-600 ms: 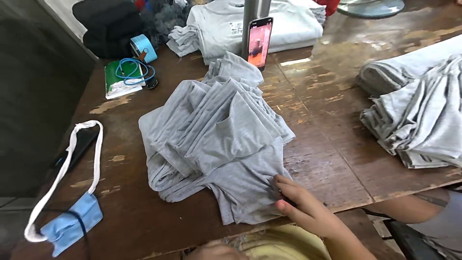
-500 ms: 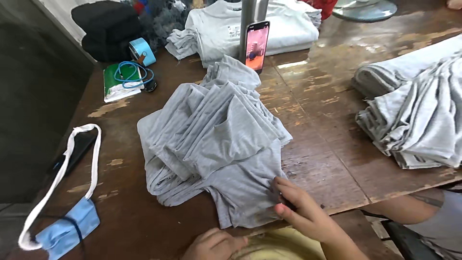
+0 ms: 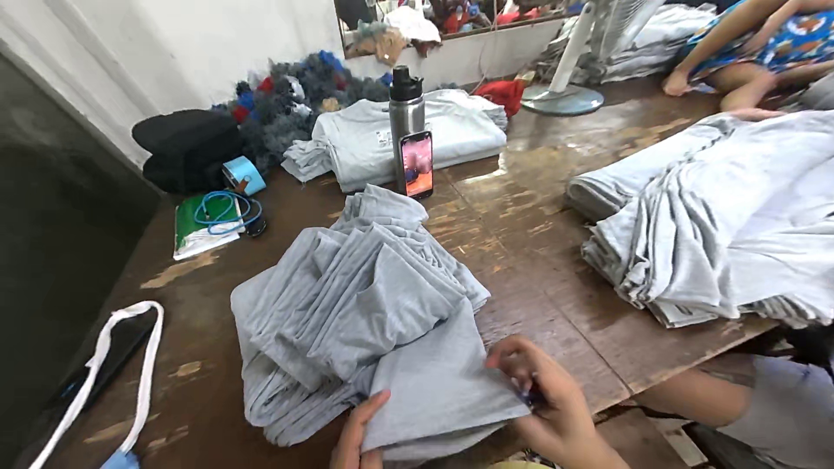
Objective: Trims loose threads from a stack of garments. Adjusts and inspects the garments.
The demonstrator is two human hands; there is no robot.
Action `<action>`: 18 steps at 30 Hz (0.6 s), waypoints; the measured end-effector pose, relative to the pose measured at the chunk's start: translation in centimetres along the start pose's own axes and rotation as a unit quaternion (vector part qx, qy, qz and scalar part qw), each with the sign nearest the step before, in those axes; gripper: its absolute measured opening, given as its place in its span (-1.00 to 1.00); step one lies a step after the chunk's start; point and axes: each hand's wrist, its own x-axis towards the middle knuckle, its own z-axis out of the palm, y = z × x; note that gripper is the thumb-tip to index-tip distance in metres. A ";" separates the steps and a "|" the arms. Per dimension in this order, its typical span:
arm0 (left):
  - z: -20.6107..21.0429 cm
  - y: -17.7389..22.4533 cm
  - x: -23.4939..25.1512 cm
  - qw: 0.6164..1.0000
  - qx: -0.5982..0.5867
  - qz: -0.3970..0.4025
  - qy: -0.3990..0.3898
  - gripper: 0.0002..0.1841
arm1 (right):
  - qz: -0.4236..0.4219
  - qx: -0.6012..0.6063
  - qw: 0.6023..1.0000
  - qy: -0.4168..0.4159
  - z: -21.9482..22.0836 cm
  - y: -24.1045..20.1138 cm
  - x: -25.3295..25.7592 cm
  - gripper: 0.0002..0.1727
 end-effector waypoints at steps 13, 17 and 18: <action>1.0 -0.4 0.2 0.991 0.090 0.058 -0.076 -0.76 | 0.050 -0.019 0.974 -0.220 0.1 1.0 -2.0 -0.58; 2.5 -1.1 -0.1 0.958 0.196 0.008 -0.211 -0.73 | 0.062 -0.061 0.976 -0.202 -0.6 2.3 -4.5 -0.75; 3.1 -1.2 -0.1 0.950 0.224 0.012 -0.219 -0.72 | 0.057 -0.063 0.977 -0.193 -0.5 2.4 -4.6 -0.80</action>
